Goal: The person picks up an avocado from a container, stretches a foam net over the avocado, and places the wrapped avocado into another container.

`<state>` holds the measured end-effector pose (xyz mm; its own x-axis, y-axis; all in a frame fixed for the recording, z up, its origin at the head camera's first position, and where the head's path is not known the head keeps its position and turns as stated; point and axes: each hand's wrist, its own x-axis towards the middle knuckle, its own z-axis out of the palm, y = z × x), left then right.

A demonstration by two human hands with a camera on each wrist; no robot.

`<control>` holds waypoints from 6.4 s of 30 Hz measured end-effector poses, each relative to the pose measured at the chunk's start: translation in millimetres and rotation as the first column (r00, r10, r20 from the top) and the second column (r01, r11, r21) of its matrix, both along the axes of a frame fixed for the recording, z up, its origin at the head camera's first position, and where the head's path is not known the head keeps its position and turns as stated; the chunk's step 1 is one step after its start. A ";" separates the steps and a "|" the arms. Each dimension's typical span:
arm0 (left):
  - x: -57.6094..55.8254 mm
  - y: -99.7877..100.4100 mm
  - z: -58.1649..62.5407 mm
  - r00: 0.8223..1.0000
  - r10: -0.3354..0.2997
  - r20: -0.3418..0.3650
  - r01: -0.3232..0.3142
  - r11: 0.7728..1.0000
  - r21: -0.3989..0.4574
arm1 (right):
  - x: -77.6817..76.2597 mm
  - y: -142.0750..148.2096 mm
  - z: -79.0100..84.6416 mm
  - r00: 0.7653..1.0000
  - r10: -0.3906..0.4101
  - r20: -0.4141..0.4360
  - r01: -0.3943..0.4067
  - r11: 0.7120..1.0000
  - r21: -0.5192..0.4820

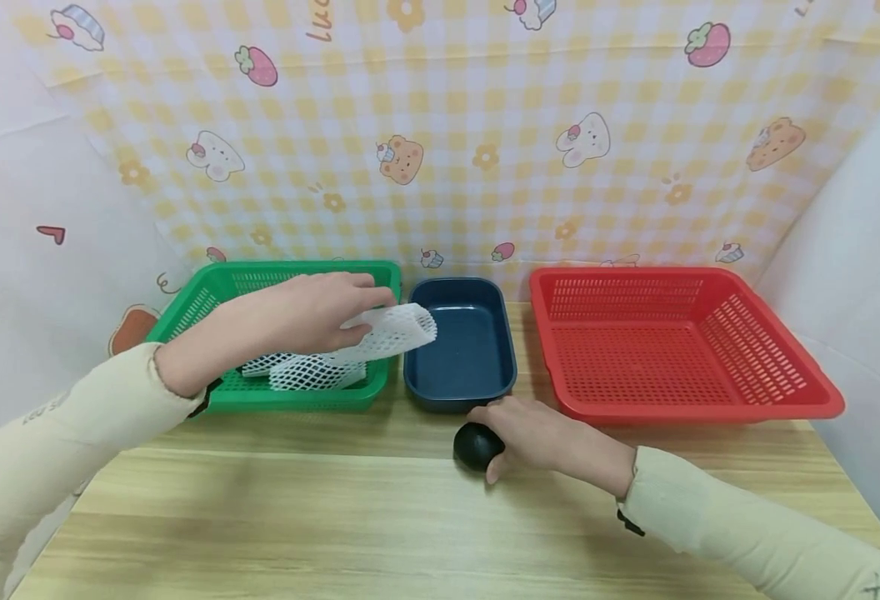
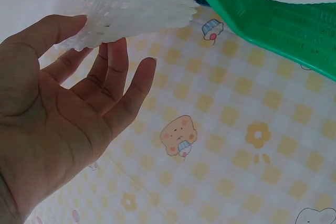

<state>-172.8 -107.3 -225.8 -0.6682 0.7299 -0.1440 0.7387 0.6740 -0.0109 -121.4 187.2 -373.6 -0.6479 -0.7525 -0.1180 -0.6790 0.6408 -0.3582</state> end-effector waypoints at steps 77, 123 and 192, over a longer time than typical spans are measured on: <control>26.1 8.5 -30.4 0.974 -0.209 -0.086 0.226 0.915 0.334 | -15.1 16.4 77.5 0.990 -0.125 0.062 0.139 0.875 -0.464; 28.7 33.2 -68.8 0.986 -0.092 -0.141 0.145 0.890 0.432 | -9.1 -7.9 62.6 0.960 -0.154 0.233 0.266 0.756 -0.598; 32.0 11.1 -85.9 0.990 -0.006 -0.140 0.081 0.841 0.535 | -9.1 -6.5 44.1 0.986 -0.104 0.133 0.169 0.627 -0.761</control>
<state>-140.8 -96.1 -311.7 -0.6192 0.6958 0.3640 0.7845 0.5682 0.2485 -130.5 180.7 -329.5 -0.7651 -0.4951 0.4116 -0.5598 0.1958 -0.8052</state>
